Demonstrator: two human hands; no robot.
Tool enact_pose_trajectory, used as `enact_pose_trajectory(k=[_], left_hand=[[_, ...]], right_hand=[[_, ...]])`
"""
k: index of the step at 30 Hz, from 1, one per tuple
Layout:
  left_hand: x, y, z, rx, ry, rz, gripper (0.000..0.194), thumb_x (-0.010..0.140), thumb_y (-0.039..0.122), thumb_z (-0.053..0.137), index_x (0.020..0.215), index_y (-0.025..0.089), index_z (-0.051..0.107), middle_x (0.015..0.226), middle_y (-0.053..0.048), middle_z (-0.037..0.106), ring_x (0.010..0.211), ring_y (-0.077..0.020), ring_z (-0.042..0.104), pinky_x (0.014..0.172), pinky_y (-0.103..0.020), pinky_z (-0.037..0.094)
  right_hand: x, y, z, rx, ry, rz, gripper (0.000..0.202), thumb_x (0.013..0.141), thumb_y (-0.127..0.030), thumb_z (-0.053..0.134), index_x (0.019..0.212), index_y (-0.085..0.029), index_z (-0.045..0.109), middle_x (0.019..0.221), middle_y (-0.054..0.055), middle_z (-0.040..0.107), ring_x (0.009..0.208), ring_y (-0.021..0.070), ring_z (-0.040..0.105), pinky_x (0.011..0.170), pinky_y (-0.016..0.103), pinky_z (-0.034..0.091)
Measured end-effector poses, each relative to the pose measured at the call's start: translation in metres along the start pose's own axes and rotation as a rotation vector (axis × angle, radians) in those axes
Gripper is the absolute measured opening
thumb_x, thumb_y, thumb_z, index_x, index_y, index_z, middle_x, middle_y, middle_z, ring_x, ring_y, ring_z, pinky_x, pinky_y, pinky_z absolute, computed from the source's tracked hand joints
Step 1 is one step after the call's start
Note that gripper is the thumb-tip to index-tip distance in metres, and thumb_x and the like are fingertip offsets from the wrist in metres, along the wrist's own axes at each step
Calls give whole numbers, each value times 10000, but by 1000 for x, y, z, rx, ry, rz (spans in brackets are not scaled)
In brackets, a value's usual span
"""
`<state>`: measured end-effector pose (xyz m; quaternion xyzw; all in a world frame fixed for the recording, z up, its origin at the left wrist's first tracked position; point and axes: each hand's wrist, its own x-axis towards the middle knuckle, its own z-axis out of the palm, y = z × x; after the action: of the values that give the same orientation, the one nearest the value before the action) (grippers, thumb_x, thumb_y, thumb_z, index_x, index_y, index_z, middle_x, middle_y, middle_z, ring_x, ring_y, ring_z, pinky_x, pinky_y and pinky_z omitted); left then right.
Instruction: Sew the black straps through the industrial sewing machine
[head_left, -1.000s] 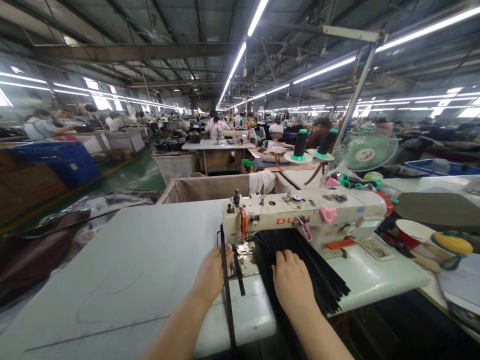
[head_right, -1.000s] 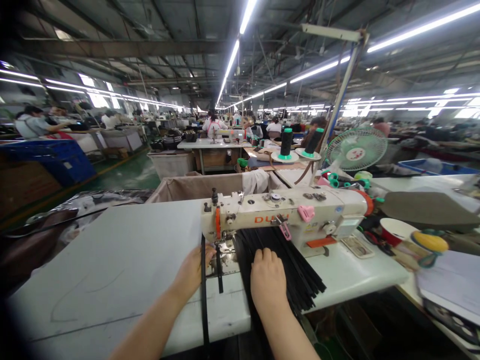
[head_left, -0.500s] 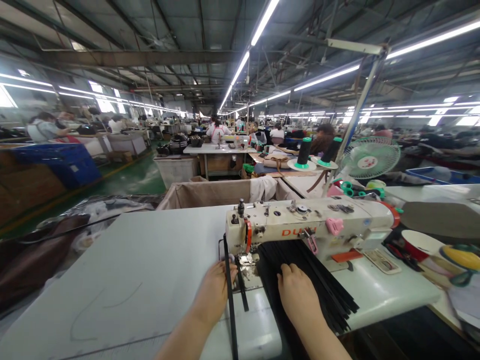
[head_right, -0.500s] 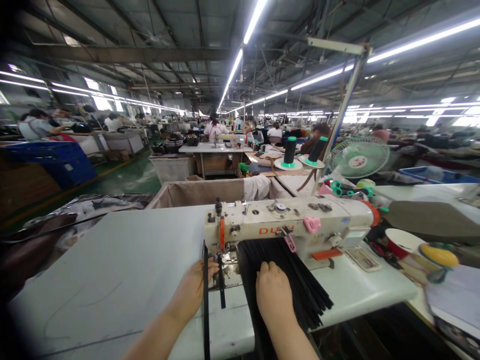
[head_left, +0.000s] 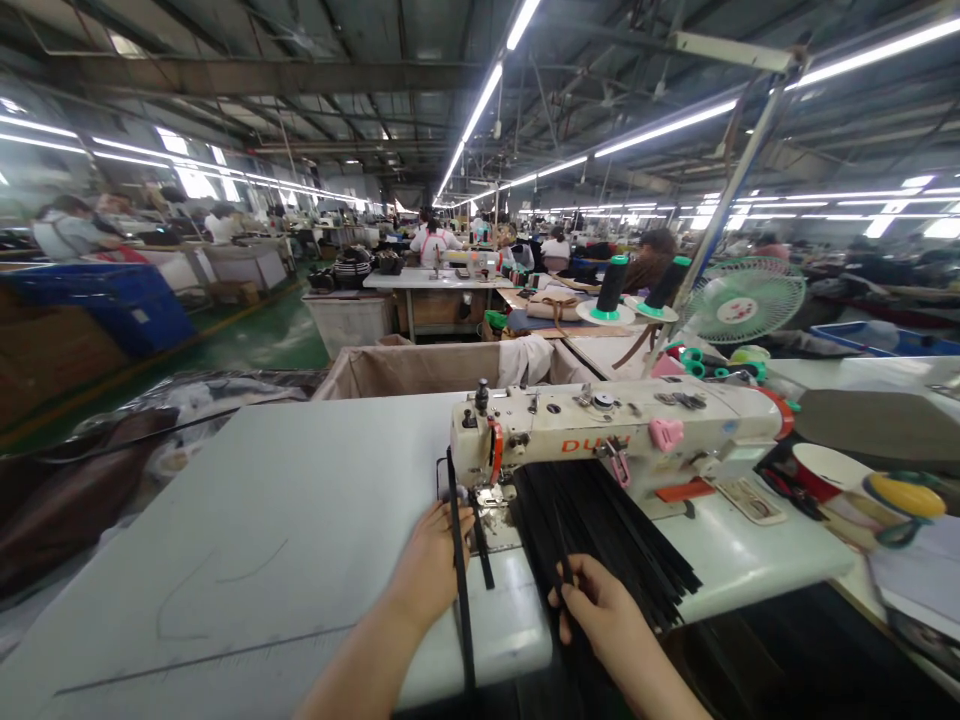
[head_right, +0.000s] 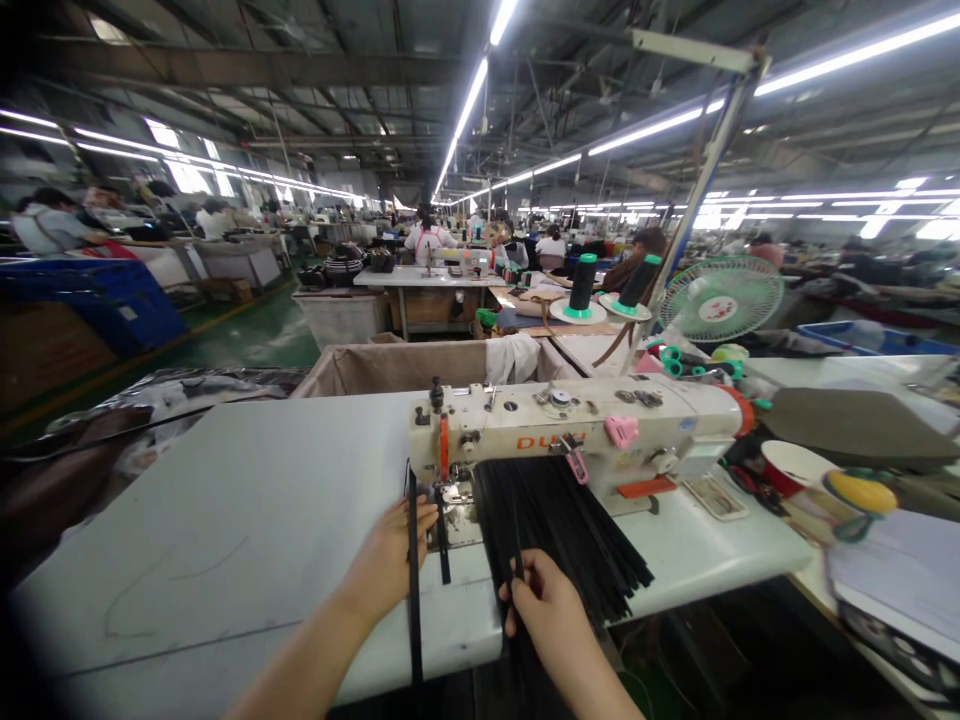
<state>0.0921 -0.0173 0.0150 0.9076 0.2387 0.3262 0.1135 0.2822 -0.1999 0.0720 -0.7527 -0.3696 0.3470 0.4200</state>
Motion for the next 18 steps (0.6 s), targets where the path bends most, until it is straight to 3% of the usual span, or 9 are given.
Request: enact_pose_trajectory(k=[3,7,12,18], left_hand=[[-1,-5,-1,-16,-37,1,561,760,-15,519,1212,212,761,1288,-86,741,1279,-283,664,1173,-581,518],[-2,-7,1,2,-38,19,526,825,18,502,1249,209,748,1309,-85,733,1303,-288,650,1170,-596,517],[2,-6,1,17,8,35,407,904,92,503,1196,210,762,1235,-74,765,1243,-280,689,1132,-564,563],[6,2,-3,-3,45,8,272,1016,225,534,1190,221,743,1215,-74,770,1227,-277,697,1125,-562,564]], right_hand=[[-11,12,12,262,-10,81,480,698,-570,571,1004,-206,510,685,-5,661,437,136,564,467,259,395],[-24,15,17,343,6,180,694,655,-607,695,1162,-154,553,680,-5,656,450,141,550,377,226,245],[-35,6,16,352,-77,143,596,751,-695,701,1007,-171,581,633,-34,607,472,112,554,419,209,273],[-38,7,23,303,-70,153,626,685,-805,707,828,-217,545,599,-33,586,482,108,495,403,209,200]])
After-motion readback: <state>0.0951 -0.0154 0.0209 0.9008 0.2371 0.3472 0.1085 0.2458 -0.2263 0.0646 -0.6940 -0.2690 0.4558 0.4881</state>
